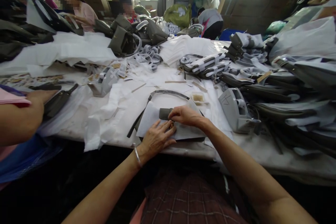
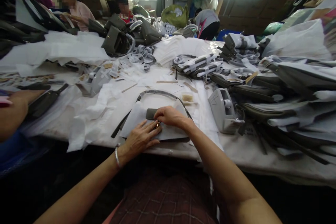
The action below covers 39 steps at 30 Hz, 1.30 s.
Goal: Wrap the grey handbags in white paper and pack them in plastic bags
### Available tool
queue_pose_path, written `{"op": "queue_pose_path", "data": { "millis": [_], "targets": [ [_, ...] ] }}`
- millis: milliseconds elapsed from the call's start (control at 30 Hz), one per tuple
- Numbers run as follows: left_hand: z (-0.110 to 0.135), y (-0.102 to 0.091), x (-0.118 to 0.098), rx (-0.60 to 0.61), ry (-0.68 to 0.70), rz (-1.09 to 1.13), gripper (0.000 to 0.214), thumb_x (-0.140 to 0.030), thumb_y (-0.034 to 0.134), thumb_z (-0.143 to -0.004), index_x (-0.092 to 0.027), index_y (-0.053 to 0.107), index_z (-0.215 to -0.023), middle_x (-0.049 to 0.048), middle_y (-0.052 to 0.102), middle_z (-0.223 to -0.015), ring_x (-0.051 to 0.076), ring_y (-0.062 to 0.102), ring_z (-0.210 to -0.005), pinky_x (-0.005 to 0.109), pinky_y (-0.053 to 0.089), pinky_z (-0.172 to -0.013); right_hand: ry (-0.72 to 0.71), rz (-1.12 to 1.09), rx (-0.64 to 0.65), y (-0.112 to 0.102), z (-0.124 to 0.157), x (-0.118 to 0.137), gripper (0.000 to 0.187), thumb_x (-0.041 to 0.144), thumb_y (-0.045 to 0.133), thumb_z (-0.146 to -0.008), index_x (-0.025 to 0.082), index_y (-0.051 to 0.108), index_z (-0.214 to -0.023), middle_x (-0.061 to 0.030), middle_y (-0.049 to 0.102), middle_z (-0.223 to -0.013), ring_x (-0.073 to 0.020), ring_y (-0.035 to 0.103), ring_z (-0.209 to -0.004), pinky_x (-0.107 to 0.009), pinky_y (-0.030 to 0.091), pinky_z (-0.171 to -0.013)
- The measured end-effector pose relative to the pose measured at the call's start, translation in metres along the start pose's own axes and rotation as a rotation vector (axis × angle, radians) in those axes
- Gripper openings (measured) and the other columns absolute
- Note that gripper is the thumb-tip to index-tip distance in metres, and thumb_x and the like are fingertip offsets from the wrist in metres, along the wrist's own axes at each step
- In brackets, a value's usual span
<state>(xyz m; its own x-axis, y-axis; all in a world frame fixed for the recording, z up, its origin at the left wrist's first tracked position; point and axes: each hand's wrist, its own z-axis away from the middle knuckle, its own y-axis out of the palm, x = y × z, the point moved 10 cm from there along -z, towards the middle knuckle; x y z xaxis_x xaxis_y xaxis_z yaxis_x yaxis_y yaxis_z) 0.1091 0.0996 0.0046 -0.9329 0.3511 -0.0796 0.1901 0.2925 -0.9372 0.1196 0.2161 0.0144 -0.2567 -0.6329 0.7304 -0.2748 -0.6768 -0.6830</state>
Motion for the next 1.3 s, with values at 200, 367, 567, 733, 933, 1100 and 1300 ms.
{"op": "queue_pose_path", "data": {
  "millis": [200, 367, 567, 733, 933, 1100, 1300],
  "targets": [
    [0.017, -0.007, 0.000, -0.212, 0.037, 0.084, 0.040, -0.039, 0.053, -0.099, -0.016, 0.054, -0.131, 0.0127, 0.066, -0.123, 0.023, 0.062, -0.117, 0.047, 0.046, -0.108, -0.125, -0.012, -0.022, 0.010, 0.021, 0.008, 0.018, 0.020, 0.064, -0.087, 0.023, 0.078, -0.098, -0.0027, 0.068, -0.093, -0.0159, 0.063, -0.090, -0.026, 0.048, -0.086],
    [0.017, -0.004, 0.004, -0.199, -0.018, 0.128, 0.040, -0.042, 0.058, -0.096, -0.016, 0.058, -0.125, 0.0101, 0.069, -0.116, 0.022, 0.064, -0.112, 0.045, 0.047, -0.108, -0.183, 0.001, 0.022, 0.017, 0.018, 0.005, 0.016, 0.029, 0.066, -0.090, 0.027, 0.079, -0.098, -0.0022, 0.065, -0.090, -0.0148, 0.063, -0.085, -0.025, 0.049, -0.081],
    [0.014, -0.005, 0.005, -0.162, -0.038, 0.162, 0.038, -0.039, 0.064, -0.092, -0.018, 0.060, -0.124, 0.0098, 0.068, -0.118, 0.023, 0.064, -0.112, 0.047, 0.048, -0.108, -0.205, 0.133, 0.041, 0.025, 0.019, 0.006, 0.015, 0.023, 0.059, -0.093, 0.021, 0.073, -0.089, -0.0024, 0.063, -0.090, -0.0141, 0.061, -0.079, -0.025, 0.047, -0.074],
    [0.014, -0.003, 0.006, -0.185, -0.037, 0.149, 0.035, -0.034, 0.065, -0.093, -0.017, 0.060, -0.123, 0.0115, 0.068, -0.116, 0.024, 0.065, -0.109, 0.049, 0.049, -0.106, -0.071, 0.234, -0.089, 0.020, 0.022, 0.006, 0.010, 0.017, 0.060, -0.087, 0.018, 0.069, -0.084, -0.0042, 0.064, -0.090, -0.0159, 0.060, -0.081, -0.026, 0.045, -0.074],
    [0.005, -0.003, 0.006, -0.044, -0.126, 0.200, 0.049, -0.040, 0.076, -0.083, -0.020, 0.058, -0.124, 0.0085, 0.066, -0.117, 0.026, 0.063, -0.108, 0.048, 0.046, -0.106, 0.117, 0.046, 0.081, -0.009, -0.005, 0.008, 0.016, 0.023, 0.065, -0.080, 0.023, 0.075, -0.093, -0.0016, 0.075, -0.088, -0.0184, 0.068, -0.080, -0.026, 0.049, -0.072],
    [-0.006, 0.012, 0.013, 0.020, -0.154, 0.203, 0.047, -0.061, 0.069, -0.081, -0.019, 0.066, -0.101, 0.0065, 0.069, -0.097, 0.025, 0.066, -0.090, 0.041, 0.052, -0.094, 0.051, 0.072, -0.143, -0.056, -0.092, 0.013, 0.047, 0.044, 0.062, -0.086, 0.019, 0.065, -0.126, -0.0111, 0.067, -0.127, -0.0265, 0.063, -0.114, -0.037, 0.046, -0.099],
    [-0.023, 0.044, 0.033, 0.173, -0.021, 0.401, 0.027, -0.051, 0.054, -0.095, -0.030, 0.070, -0.091, 0.0046, 0.068, -0.083, 0.021, 0.068, -0.070, 0.032, 0.055, -0.058, 0.218, 0.004, -0.503, -0.072, -0.225, -0.066, 0.082, 0.056, 0.064, -0.080, 0.009, 0.044, -0.144, -0.0203, 0.044, -0.150, -0.0319, 0.039, -0.141, -0.045, 0.030, -0.116]
  ]
}}
